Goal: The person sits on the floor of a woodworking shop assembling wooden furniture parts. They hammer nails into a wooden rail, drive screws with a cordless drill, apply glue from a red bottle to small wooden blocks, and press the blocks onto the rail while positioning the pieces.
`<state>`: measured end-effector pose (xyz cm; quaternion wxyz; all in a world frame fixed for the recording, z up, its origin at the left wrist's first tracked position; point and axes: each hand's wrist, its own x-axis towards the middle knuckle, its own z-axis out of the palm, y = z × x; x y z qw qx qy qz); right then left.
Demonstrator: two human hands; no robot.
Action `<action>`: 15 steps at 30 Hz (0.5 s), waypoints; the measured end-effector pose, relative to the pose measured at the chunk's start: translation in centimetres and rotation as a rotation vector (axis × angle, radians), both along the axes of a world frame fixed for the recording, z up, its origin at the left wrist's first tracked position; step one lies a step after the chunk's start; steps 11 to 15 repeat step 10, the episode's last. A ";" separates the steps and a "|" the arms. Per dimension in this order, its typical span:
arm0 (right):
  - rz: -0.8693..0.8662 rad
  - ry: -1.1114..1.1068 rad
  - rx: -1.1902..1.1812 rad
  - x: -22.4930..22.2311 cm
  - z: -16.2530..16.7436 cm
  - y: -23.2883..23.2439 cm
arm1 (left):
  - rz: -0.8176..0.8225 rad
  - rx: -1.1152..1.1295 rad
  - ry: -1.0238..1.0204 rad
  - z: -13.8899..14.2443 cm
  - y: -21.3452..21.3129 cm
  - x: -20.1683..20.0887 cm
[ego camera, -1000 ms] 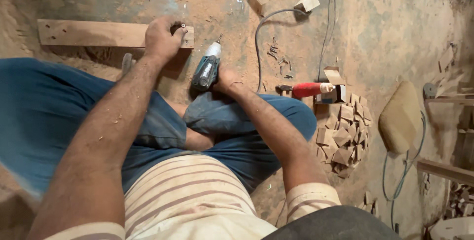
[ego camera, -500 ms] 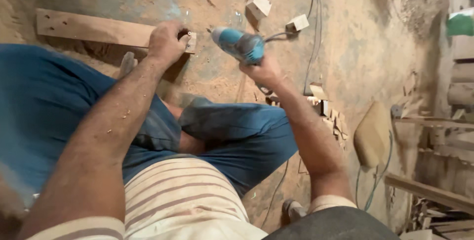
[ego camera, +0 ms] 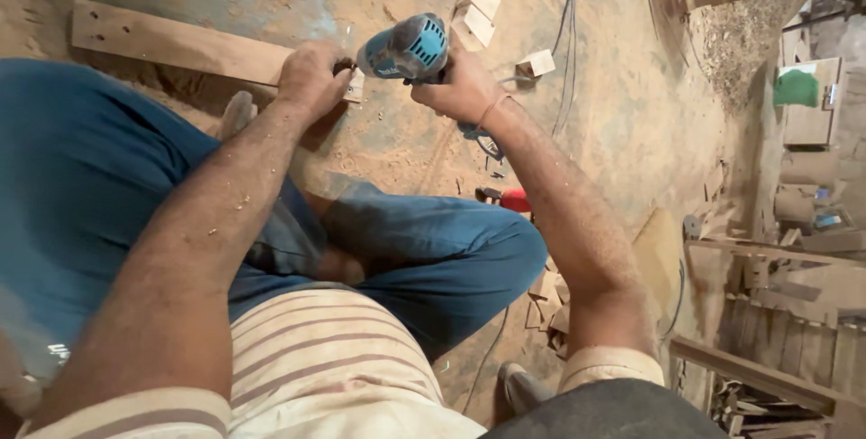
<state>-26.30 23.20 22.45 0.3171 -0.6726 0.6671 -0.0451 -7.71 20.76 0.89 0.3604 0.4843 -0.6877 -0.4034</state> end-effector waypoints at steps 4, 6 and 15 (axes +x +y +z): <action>-0.094 -0.014 0.088 0.4 0.5 -0.2 | -0.021 -0.118 0.061 0.7 0.0 0.2; -0.063 0.030 0.104 0.6 0.6 -0.4 | -0.030 -0.125 0.036 1.2 0.1 0.4; 0.093 0.290 0.143 0.6 0.4 -1.7 | -0.039 -0.121 -0.062 2.3 0.3 0.6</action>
